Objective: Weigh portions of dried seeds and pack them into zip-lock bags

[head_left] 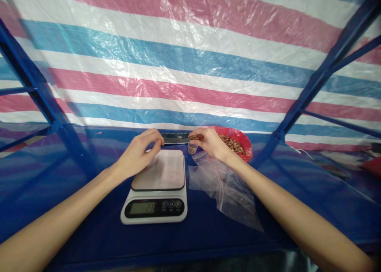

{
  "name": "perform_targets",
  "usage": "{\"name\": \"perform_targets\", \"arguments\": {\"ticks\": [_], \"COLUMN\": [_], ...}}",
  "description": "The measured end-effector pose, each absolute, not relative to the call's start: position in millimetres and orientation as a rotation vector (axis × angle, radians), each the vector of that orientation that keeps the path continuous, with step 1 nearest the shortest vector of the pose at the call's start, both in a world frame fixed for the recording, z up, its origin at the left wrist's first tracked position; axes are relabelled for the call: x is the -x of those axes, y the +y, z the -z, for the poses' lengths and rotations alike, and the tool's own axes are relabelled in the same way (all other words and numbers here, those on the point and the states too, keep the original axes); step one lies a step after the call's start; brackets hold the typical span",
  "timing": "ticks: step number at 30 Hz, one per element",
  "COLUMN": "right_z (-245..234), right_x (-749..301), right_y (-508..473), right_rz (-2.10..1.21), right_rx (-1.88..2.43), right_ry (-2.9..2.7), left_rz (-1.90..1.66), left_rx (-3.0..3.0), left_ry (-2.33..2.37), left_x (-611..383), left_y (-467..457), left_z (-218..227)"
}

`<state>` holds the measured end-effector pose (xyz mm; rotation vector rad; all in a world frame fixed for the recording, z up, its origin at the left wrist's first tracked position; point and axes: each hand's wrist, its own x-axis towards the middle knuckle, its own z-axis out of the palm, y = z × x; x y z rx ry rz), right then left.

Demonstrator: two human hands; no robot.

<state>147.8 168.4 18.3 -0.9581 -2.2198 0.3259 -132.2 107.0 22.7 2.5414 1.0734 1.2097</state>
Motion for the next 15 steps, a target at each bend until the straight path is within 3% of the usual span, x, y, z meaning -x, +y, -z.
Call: {"name": "perform_targets", "arguments": {"ticks": [15], "right_z": [-11], "right_x": [-145], "right_y": [147], "right_rz": [-0.111], "right_rx": [0.906], "right_ry": [-2.286], "left_rz": [-1.118], "left_rx": [-2.56], "left_ry": [0.954], "left_x": [127], "left_y": [102], "left_z": [-22]}}
